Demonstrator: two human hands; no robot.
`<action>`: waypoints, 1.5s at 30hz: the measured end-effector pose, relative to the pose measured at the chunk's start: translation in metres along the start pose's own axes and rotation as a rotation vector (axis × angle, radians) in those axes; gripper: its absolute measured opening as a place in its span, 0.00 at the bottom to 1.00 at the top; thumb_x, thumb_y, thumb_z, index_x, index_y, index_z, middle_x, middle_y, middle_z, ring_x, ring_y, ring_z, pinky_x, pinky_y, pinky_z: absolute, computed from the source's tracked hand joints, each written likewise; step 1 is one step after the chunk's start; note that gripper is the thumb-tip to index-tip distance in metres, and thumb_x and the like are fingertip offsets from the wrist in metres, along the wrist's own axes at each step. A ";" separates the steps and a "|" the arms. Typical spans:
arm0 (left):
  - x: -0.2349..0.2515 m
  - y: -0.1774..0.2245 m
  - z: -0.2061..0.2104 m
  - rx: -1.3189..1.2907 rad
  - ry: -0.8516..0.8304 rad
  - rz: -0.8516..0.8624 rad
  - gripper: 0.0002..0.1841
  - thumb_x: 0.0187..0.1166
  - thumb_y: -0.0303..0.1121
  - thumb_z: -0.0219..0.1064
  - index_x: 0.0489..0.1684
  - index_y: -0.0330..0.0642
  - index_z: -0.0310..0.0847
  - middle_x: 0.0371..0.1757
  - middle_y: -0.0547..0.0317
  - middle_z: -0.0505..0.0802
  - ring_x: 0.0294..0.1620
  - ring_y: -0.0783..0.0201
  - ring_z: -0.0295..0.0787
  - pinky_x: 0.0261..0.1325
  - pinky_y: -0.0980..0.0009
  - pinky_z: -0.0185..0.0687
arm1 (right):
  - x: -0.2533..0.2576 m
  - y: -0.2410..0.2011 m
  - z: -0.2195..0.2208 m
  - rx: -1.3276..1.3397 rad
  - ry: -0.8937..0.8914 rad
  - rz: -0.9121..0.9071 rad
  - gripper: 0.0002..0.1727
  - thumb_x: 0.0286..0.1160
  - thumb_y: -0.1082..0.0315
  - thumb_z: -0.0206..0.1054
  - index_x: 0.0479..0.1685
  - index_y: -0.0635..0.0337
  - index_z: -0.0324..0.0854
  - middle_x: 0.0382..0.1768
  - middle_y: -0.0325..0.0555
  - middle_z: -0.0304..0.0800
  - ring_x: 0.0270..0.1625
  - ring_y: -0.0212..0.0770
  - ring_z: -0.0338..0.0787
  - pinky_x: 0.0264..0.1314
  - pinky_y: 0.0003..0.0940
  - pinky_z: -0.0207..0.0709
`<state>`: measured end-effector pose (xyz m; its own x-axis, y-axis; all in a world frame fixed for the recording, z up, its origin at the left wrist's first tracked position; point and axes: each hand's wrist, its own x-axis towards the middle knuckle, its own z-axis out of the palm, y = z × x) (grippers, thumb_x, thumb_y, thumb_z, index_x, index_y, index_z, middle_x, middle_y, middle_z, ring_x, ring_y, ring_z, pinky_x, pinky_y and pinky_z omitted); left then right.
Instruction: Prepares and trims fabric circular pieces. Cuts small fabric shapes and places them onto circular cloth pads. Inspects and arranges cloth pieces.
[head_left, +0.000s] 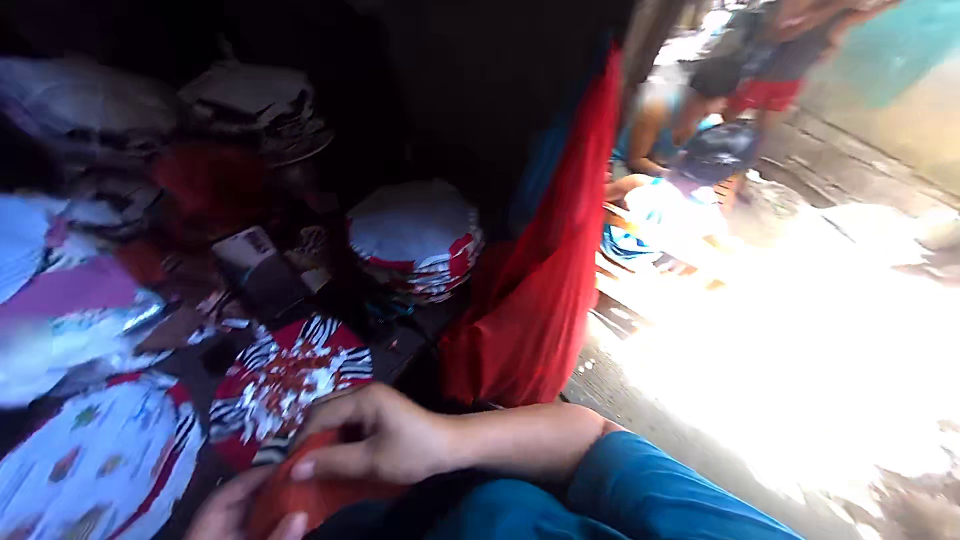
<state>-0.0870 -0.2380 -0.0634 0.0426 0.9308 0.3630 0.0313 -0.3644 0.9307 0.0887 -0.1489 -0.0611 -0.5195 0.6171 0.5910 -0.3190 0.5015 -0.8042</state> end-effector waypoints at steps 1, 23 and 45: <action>-0.003 0.000 0.002 0.006 -0.006 -0.034 0.16 0.79 0.39 0.72 0.64 0.66 0.84 0.58 0.86 0.92 0.58 0.83 0.88 0.63 0.81 0.84 | -0.005 0.002 -0.001 -0.008 0.000 -0.020 0.08 0.72 0.79 0.68 0.39 0.79 0.89 0.40 0.59 0.91 0.49 0.37 0.88 0.56 0.26 0.79; -0.029 -0.038 0.012 -0.029 0.121 0.103 0.14 0.82 0.53 0.64 0.31 0.59 0.82 0.29 0.82 0.82 0.33 0.90 0.77 0.39 0.93 0.73 | -0.036 0.027 0.001 -0.511 0.047 -0.402 0.13 0.88 0.72 0.55 0.47 0.69 0.85 0.38 0.52 0.93 0.45 0.36 0.92 0.57 0.23 0.82; -0.044 -0.033 -0.031 -0.850 0.496 -0.026 0.17 0.87 0.47 0.58 0.48 0.50 0.93 0.47 0.60 0.97 0.50 0.68 0.95 0.52 0.69 0.93 | -0.022 -0.009 -0.029 0.425 -0.266 -0.141 0.17 0.95 0.55 0.46 0.50 0.52 0.79 0.38 0.36 0.88 0.46 0.30 0.89 0.55 0.30 0.82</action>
<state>-0.1209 -0.2658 -0.1090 -0.3782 0.9153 0.1387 -0.7107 -0.3831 0.5900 0.1256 -0.1492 -0.0649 -0.6140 0.3582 0.7034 -0.6655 0.2442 -0.7053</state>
